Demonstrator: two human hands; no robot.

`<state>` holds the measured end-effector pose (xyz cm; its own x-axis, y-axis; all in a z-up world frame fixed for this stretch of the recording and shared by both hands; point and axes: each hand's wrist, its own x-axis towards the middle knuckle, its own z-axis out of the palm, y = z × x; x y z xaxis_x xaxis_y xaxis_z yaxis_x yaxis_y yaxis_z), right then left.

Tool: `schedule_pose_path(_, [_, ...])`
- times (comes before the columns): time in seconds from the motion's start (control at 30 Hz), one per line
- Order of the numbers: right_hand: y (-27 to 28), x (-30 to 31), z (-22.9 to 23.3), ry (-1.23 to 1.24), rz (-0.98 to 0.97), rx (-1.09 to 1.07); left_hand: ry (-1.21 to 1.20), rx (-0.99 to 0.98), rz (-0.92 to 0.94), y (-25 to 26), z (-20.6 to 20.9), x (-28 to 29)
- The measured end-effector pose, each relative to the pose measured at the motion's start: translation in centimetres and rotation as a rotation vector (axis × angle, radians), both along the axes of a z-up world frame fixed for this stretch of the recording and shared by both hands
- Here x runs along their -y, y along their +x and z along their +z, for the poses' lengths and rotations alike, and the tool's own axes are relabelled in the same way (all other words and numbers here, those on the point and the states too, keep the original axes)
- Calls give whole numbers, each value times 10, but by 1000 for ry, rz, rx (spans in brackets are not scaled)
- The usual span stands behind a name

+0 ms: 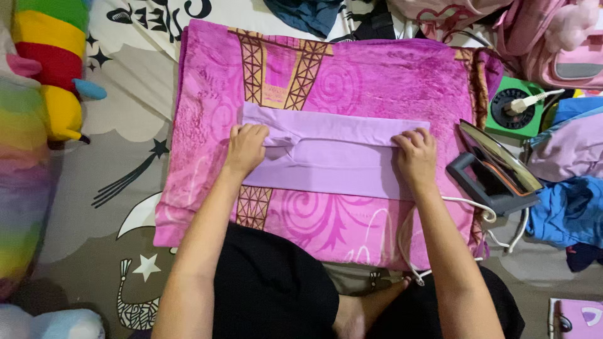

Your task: The person irons a light purple t-shirt laid on a pink towel, then folds it neatly. They use a handheld iron to smooth the fabric and fold the shirt into a compact rectangle.

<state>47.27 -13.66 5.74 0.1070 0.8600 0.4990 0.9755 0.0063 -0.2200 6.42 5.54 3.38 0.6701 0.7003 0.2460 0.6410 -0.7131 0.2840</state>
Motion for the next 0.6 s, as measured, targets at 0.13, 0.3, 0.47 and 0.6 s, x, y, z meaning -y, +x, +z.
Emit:
schedule_pose_path(0.13, [0,2,-7,-58,-23,-52,9,54,60,-2,-19,2])
schedule_pose_path(0.3, [4,13,-12,-32,-7,-36,-21,69,100,-2,-11,8])
schedule_pose_path(0.47, [-3,18,-23,-159,-29,-75,-51,270,-23,-16,7,16])
schedule_pose_path(0.6, [-29,5,-13,-166,-56,-71,-112,467,155,-23,-16,1])
